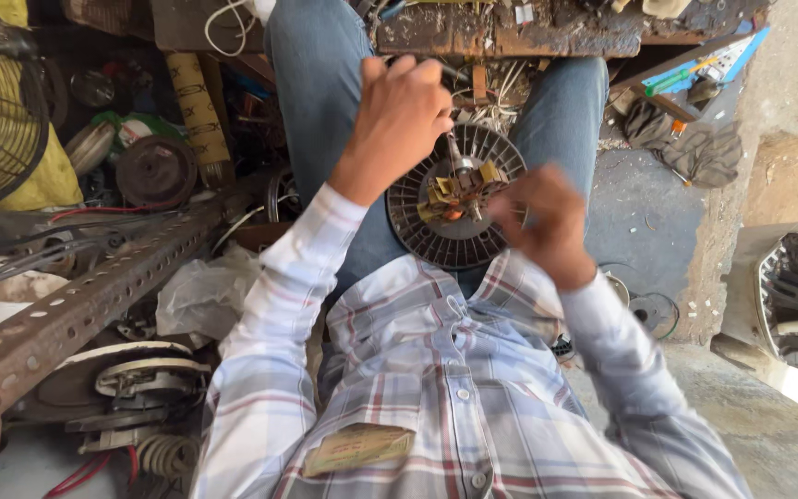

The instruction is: The person works on an electrical motor stator by hand, handling wires and winding components while sitting on the floor.

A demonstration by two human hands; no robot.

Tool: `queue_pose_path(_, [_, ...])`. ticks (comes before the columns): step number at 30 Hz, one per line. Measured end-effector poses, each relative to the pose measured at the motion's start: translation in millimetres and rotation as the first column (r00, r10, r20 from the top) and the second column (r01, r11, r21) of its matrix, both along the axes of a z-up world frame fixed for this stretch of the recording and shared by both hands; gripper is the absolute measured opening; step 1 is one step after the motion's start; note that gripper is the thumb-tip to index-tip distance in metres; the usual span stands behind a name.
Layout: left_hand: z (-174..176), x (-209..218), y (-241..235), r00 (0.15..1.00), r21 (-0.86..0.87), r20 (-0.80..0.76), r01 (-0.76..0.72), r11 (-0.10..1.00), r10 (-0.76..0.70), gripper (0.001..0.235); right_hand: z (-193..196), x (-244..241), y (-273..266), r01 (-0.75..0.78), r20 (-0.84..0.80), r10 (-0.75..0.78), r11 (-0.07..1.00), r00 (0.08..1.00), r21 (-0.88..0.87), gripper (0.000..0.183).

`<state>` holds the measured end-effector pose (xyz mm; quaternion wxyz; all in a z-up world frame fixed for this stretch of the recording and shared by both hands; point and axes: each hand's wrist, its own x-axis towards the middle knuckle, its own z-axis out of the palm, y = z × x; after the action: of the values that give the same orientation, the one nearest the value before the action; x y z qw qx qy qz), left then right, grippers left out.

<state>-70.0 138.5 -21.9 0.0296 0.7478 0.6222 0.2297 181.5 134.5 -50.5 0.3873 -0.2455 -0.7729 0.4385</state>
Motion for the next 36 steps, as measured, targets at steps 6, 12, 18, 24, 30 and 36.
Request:
queue_pose_path(6, [14,28,31,0.975,0.218,-0.195,0.149,0.964,-0.107,0.006,-23,-32,98,-0.101,0.305,0.262,0.884,0.916,-0.456,0.02])
queue_pose_path(12, [39,53,-35,0.968,0.169,-0.25,0.084,0.982,-0.04,0.011,-24,-34,117,-0.486,0.088,0.512,0.849,0.855,-0.208,0.01])
queue_pose_path(18, [23,88,-102,0.948,-0.081,-0.233,0.203,0.976,-0.217,0.005,0,-26,107,-0.549,0.172,0.596,0.796,0.784,-0.254,0.028])
queue_pose_path(24, [19,77,-122,0.965,-0.148,0.058,0.261,0.954,-0.255,0.006,7,-5,46,0.087,0.053,-0.105,0.957,0.993,0.276,0.017])
queue_pose_path(30, [41,40,-112,0.962,-0.188,0.08,0.273,0.943,-0.263,0.013,12,14,-13,-0.092,0.338,0.01,0.969,0.941,0.23,0.03])
queue_pose_path(36, [31,-3,-47,0.967,-0.065,0.235,0.118,0.991,-0.1,0.016,27,4,-21,-0.063,0.364,-0.01,0.98,0.931,0.187,0.03])
